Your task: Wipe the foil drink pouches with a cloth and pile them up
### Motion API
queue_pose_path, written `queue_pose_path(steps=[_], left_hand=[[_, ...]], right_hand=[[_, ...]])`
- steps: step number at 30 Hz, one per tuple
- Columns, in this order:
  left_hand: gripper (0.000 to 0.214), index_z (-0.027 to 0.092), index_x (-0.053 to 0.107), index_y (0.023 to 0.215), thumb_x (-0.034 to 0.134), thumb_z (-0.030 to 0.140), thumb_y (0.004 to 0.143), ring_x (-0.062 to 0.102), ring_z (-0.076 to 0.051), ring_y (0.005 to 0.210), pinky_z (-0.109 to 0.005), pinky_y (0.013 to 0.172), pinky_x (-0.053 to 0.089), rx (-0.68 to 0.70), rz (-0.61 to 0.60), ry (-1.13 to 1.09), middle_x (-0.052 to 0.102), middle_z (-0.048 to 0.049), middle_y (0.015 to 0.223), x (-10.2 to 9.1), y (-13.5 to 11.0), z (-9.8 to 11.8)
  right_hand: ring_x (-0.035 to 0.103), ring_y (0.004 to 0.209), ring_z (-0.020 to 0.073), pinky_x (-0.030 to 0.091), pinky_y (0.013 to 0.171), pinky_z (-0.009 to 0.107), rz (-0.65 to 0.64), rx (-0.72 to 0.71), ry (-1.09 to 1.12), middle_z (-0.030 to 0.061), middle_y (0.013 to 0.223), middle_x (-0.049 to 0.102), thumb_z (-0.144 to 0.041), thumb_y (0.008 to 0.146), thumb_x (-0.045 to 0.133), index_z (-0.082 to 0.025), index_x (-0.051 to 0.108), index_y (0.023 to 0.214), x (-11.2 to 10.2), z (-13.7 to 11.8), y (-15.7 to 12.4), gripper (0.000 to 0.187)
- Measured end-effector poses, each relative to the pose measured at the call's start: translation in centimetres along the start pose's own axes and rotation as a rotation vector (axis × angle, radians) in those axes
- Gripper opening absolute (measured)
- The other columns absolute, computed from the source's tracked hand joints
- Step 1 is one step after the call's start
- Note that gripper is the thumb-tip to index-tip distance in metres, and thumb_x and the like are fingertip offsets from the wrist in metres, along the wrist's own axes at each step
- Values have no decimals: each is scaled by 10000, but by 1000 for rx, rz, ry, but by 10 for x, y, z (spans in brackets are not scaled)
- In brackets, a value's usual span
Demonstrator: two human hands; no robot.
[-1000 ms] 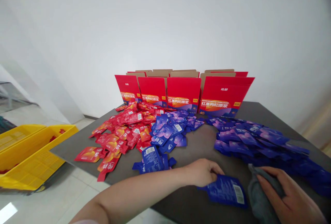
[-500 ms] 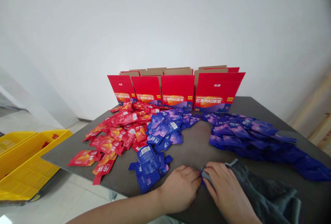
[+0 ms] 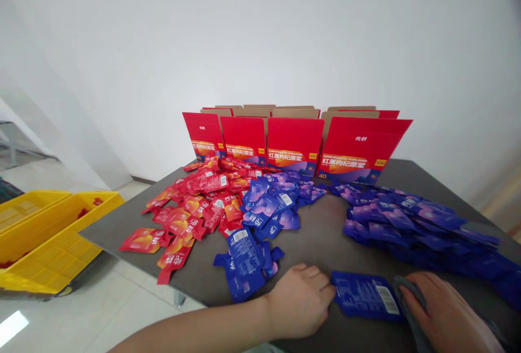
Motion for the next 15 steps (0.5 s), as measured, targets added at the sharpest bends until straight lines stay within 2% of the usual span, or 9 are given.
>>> queue_pose_path(steps=[5, 7, 9, 13, 15], left_hand=[[263, 138, 569, 933, 481, 386, 925, 567, -208, 885, -325, 720, 461, -30, 23, 71, 592, -74, 949, -1, 21, 2], [318, 133, 576, 900, 501, 442, 909, 569, -212, 881, -332, 714, 465, -22, 21, 96, 590, -73, 934, 1, 25, 3], [359, 130, 582, 893, 522, 484, 889, 571, -212, 866, -339, 704, 468, -12, 17, 105, 590, -68, 917, 2, 25, 4], [471, 123, 586, 915, 558, 587, 838, 568, -218, 861, -350, 697, 474, 15, 12, 123, 592, -76, 927, 1, 23, 7], [441, 122, 582, 918, 564, 556, 845, 569, -216, 854, -349, 691, 477, 23, 10, 150, 596, -81, 935, 0, 23, 9]], right_hand=[[609, 944, 211, 465, 864, 379, 5, -178, 75, 63, 1002, 654, -415, 886, 477, -227, 592, 990, 6, -64, 0, 244], [612, 936, 215, 465, 845, 384, -4, -201, 57, 62, 1010, 657, -402, 881, 488, -230, 600, 990, 12, -69, -2, 232], [615, 908, 220, 466, 826, 393, -26, -162, 23, 67, 991, 656, -398, 883, 478, -223, 604, 972, 18, -53, -6, 233], [618, 831, 222, 471, 799, 408, -76, -56, -24, 68, 910, 654, -417, 880, 457, -207, 599, 935, 24, 1, -14, 260], [622, 841, 225, 474, 809, 412, -81, -41, -39, 68, 925, 659, -435, 873, 464, -204, 600, 954, 26, 19, -16, 280]])
Point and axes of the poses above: each hand's wrist, its own y-axis towards the middle knuckle, its own x-axis out of the palm, z = x × y, the point moved 10 cm from there along y, towards the middle knuckle
